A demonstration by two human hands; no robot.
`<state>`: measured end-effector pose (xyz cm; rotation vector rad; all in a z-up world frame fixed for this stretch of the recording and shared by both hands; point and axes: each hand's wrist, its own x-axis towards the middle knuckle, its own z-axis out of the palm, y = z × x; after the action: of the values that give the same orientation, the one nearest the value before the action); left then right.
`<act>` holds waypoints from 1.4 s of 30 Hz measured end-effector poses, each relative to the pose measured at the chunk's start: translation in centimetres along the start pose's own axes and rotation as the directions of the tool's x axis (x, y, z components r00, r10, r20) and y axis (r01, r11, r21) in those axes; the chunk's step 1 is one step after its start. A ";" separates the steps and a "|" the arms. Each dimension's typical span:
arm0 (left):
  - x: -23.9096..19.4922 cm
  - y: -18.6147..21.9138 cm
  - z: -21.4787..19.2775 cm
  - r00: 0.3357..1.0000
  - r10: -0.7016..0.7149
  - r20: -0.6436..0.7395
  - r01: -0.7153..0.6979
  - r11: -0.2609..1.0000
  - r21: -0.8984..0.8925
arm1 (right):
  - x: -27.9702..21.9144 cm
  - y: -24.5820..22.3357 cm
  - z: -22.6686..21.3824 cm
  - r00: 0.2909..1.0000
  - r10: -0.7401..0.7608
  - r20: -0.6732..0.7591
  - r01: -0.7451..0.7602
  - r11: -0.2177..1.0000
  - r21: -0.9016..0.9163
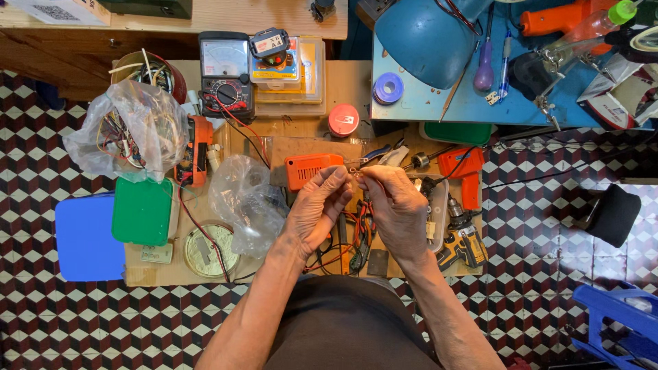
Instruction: The person works at a cluttered electronics workbench, using pliers to strip and twist wires, then uses a heat gun to shrink tubing around a wire joint. They also use a screwdriver to adjust a small component and handle various tools and parts throughout the process.
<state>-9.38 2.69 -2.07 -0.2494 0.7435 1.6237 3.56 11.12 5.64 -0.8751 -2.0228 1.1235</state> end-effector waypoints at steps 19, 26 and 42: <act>0.3 -0.3 0.1 1.000 0.008 0.018 -0.011 0.979 0.206 | -0.8 1.6 -0.7 0.994 0.084 0.075 -0.094 0.986 0.138; 0.0 -1.4 0.4 0.987 0.162 0.019 -0.148 0.837 0.526 | -2.5 4.5 -0.5 0.940 0.320 0.118 -0.339 0.838 0.427; 8.1 1.7 3.7 0.866 0.342 0.365 -0.350 -0.107 0.931 | 1.7 12.1 1.0 0.915 0.402 0.022 -0.369 0.815 0.446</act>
<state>-11.74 11.41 -3.21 1.1789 1.9428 1.0771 4.69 16.95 -5.08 -1.0893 -1.4621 1.6686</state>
